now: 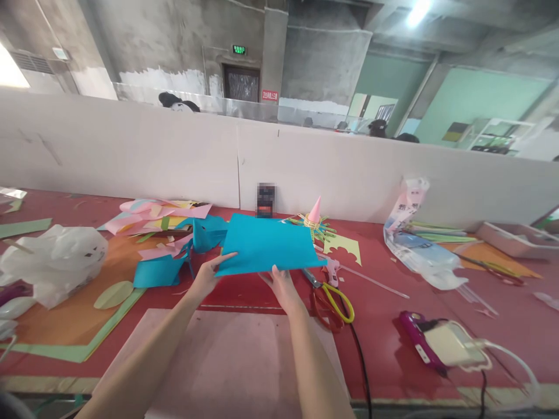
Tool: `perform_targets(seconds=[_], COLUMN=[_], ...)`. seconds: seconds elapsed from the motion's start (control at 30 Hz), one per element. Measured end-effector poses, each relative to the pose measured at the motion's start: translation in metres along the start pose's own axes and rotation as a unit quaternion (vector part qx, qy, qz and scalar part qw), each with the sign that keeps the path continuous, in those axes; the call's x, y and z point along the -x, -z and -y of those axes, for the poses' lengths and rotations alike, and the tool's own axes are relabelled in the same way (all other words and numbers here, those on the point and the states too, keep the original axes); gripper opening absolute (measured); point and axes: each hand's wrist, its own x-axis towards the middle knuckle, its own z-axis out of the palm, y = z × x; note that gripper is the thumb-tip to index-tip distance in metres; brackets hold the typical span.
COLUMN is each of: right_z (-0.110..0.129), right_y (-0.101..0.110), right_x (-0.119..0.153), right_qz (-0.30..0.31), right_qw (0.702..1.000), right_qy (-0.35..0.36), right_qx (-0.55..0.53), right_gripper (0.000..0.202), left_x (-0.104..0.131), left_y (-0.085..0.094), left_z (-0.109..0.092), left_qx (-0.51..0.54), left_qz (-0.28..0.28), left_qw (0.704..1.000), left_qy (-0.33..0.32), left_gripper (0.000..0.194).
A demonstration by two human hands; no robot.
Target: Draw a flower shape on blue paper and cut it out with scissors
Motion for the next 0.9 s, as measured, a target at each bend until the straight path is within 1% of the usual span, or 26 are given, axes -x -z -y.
perform_targets(seconds=[0.07,0.13,0.2,0.3,0.37,0.47,0.5,0.57,0.63,0.67,0.7,0.73,0.8,0.83,0.87,0.9], right_z=[0.000,0.000,0.002,0.003,-0.001,-0.012,-0.015,-0.019,-0.017,-0.014,-0.011,-0.007,0.000,0.003,0.005,0.006], right_y=[0.001,0.003,0.005,0.009,0.011,0.014,0.016,0.020,0.026,0.029,0.032,0.034,0.038,0.038,0.039,0.039], right_x=[-0.002,-0.003,-0.004,-0.005,-0.006,-0.010,-0.012,-0.013,-0.014,-0.014,-0.014,-0.013,-0.012,-0.011,-0.010,-0.008], right_qz=[0.008,0.001,-0.009,-0.024,-0.066,-0.165,-0.189,-0.208,-0.199,-0.186,-0.170,-0.144,-0.077,-0.047,-0.032,-0.029], right_qw=[0.999,0.997,0.996,0.998,0.996,0.985,0.981,0.977,0.979,0.981,0.984,0.988,0.996,0.998,0.998,0.998], right_qy=[0.012,0.020,0.013,0.008,0.023,0.026,0.023,0.018,0.018,0.017,0.013,0.004,-0.027,-0.046,-0.052,-0.052], right_qx=[-0.042,-0.079,-0.083,-0.066,-0.063,-0.052,-0.044,-0.034,-0.037,-0.043,-0.048,-0.052,-0.037,-0.019,0.008,0.036], right_gripper=[0.076,0.078,0.073,0.066,0.064,0.072,0.072,0.069,0.065,0.063,0.062,0.060,0.055,0.051,0.045,0.039], left_x=[0.001,0.001,0.002,0.003,0.003,0.003,0.002,0.000,-0.002,-0.003,-0.004,-0.005,-0.007,-0.007,-0.007,-0.007], left_y=[0.000,-0.001,-0.002,-0.002,-0.001,-0.001,-0.001,0.000,0.003,0.006,0.009,0.012,0.018,0.021,0.023,0.025], left_z=[0.002,0.004,0.007,0.009,0.009,0.008,0.008,0.011,0.015,0.017,0.018,0.018,0.017,0.015,0.013,0.011], left_qx=[-0.012,-0.023,-0.017,0.022,0.031,0.039,0.057,0.111,0.168,0.190,0.213,0.234,0.270,0.283,0.290,0.294], left_qz=[0.012,0.003,-0.004,-0.014,-0.018,-0.016,-0.018,-0.038,-0.078,-0.097,-0.107,-0.103,-0.062,-0.030,0.002,0.032], left_qw=[1.000,1.000,1.000,1.000,0.999,0.999,0.998,0.993,0.982,0.976,0.970,0.965,0.955,0.949,0.943,0.937], left_qy=[-0.010,-0.009,-0.005,0.011,0.019,0.016,0.012,0.013,0.024,0.032,0.043,0.061,0.110,0.138,0.163,0.187], left_gripper=[0.041,0.041,0.046,0.054,0.054,0.053,0.057,0.075,0.095,0.098,0.095,0.086,0.065,0.059,0.058,0.061])
